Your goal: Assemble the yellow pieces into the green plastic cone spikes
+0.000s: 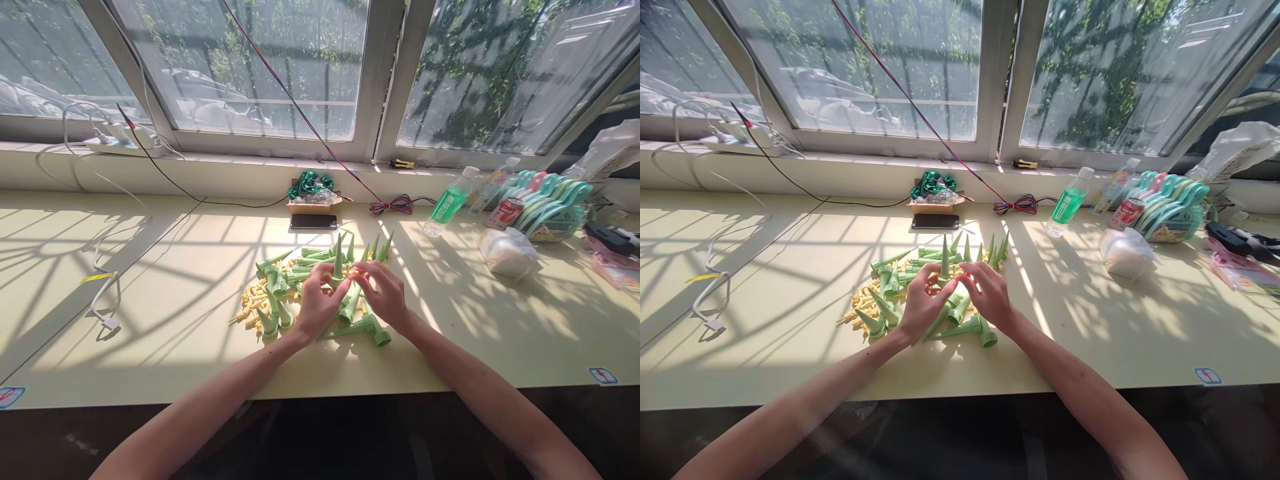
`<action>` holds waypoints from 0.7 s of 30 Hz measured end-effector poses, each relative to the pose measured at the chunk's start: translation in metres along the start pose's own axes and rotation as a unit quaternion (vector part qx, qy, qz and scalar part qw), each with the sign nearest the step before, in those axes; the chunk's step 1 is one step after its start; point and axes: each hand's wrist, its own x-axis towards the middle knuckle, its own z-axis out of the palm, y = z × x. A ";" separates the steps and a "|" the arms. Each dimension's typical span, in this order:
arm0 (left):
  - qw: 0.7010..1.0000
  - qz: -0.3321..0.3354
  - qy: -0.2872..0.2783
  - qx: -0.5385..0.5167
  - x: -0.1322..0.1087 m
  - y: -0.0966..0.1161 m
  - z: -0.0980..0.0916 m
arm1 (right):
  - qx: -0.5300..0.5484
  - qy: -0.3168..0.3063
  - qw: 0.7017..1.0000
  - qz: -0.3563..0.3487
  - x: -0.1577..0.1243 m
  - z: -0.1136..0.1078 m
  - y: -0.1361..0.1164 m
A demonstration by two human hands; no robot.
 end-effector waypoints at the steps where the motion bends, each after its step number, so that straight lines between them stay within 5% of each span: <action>1: 1.000 0.001 -0.002 0.000 0.000 0.000 0.000 | 0.000 0.000 1.000 0.002 0.000 0.000 0.000; 21: 1.000 0.008 0.003 0.004 0.000 -0.004 0.000 | 0.032 -0.044 0.998 0.009 0.000 0.000 0.001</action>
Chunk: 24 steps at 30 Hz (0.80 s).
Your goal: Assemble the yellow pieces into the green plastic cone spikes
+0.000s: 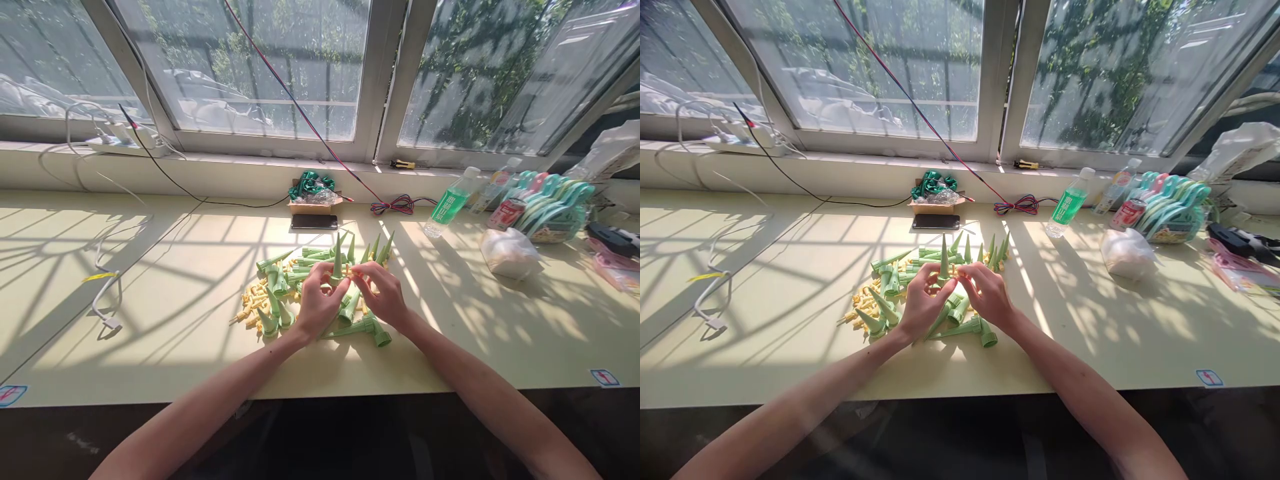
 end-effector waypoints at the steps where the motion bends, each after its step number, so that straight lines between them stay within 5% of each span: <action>1: 1.000 0.000 0.001 -0.001 0.000 0.000 0.000 | 0.001 0.000 1.000 0.004 0.000 0.000 0.000; 24: 1.000 0.003 0.005 0.002 0.001 0.002 0.000 | -0.002 -0.036 0.998 0.049 -0.003 0.001 0.001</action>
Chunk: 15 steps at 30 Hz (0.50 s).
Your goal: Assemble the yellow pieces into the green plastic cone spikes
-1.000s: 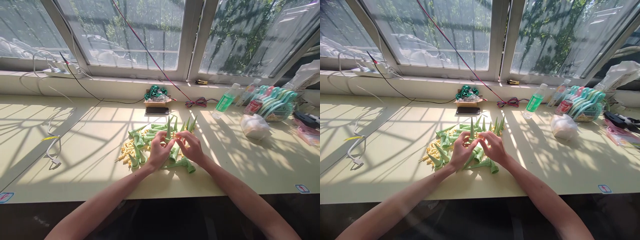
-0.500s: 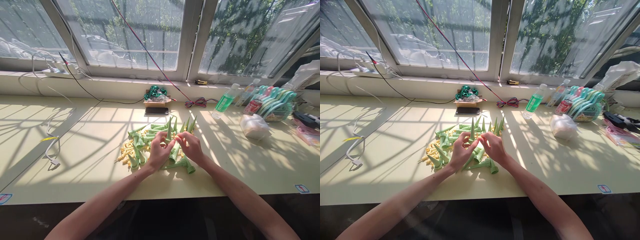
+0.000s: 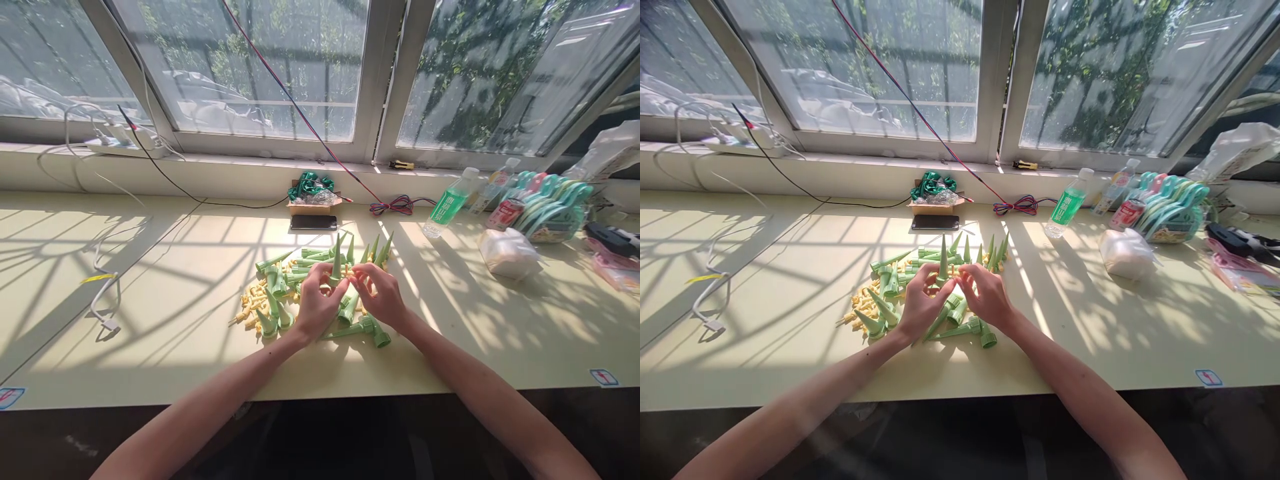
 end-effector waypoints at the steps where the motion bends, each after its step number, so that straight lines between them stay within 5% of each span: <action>1: 1.000 0.003 -0.003 0.000 0.000 0.000 0.000 | -0.005 -0.002 1.000 0.001 0.000 0.000 0.000; 15: 1.000 0.004 -0.008 -0.007 0.000 -0.001 -0.001 | -0.017 0.001 1.000 0.012 0.000 0.001 0.004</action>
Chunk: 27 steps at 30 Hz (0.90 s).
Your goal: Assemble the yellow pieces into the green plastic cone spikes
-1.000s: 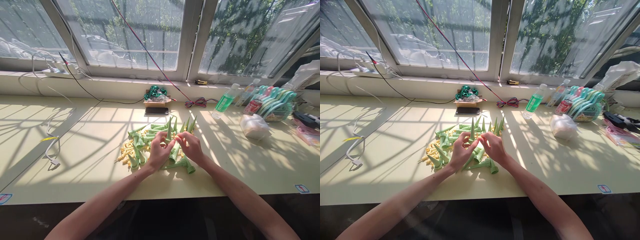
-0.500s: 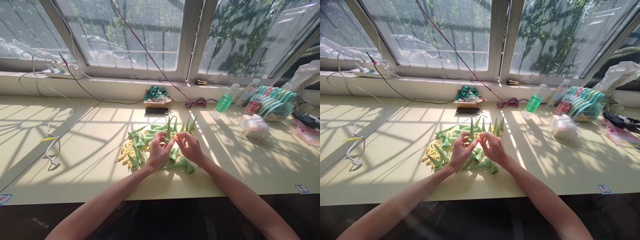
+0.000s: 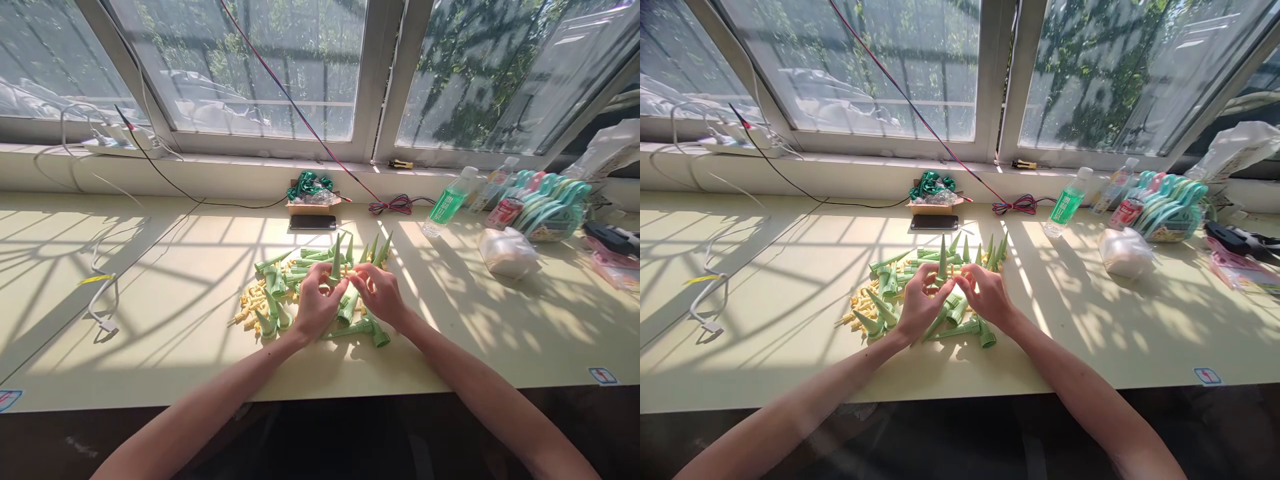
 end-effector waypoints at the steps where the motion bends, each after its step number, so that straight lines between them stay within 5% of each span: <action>1: 1.000 0.000 0.003 -0.003 0.001 0.000 -0.001 | 0.010 -0.004 1.000 0.002 0.000 0.000 0.000; 27: 0.999 0.026 -0.017 0.043 -0.001 -0.009 0.001 | 0.023 -0.025 0.999 0.014 -0.003 0.001 0.000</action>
